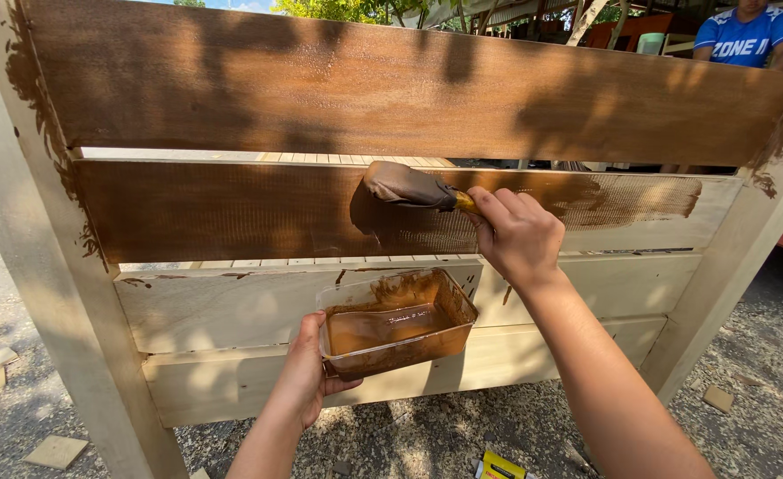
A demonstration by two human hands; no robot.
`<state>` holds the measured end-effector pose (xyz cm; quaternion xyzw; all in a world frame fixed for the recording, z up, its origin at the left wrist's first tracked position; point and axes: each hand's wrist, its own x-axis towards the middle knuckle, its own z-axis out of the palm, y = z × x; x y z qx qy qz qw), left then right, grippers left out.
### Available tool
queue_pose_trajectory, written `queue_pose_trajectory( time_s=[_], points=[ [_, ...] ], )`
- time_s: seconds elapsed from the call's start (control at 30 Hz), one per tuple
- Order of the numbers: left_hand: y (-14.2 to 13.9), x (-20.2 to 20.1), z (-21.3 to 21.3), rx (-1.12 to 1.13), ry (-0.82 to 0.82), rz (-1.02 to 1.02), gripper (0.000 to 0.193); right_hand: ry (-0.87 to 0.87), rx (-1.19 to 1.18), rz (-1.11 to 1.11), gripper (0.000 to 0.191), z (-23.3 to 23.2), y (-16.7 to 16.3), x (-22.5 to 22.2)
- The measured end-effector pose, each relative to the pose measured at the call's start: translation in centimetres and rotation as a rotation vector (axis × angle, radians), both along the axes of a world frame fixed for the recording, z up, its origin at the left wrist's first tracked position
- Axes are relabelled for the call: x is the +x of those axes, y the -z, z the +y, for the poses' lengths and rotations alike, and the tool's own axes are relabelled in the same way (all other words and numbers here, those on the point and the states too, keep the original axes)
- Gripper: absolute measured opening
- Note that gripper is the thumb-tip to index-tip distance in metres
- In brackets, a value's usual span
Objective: The person applies brown wood stain to a slatted wooden bed frame outdoors, rubbing the stain onto the top rail and each slat with a cloth-wrapped applicator. They dip the applicator into a plastic container of stain held in their other hand and work across the boards, then move to the lower edge of the frame.
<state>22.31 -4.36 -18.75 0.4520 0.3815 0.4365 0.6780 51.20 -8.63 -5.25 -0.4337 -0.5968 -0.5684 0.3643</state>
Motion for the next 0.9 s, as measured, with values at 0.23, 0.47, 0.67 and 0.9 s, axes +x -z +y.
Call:
queue_pose_trajectory(
  time_s=[0.23,0.47,0.67,0.9],
  points=[
    [0.5,-0.7,-0.3,-0.014,0.003,-0.031,0.066,0.087,0.008,0.133,0.025,-3.3,0.9,4.5],
    [0.5,-1.1,-0.2,0.002,-0.024,0.01,0.068,-0.067,0.005,0.001,0.029,1.2,0.9,-1.9],
    [1.2,-1.5,-0.5,0.004,-0.033,-0.016,0.068,-0.004,-0.078,-0.092,0.031,3.9,0.1,-7.2],
    [2.2,-1.3,-0.2,0.027,-0.007,-0.027,0.067,0.143,-0.067,0.293,0.024,-4.2,6.2,9.7]
  ],
)
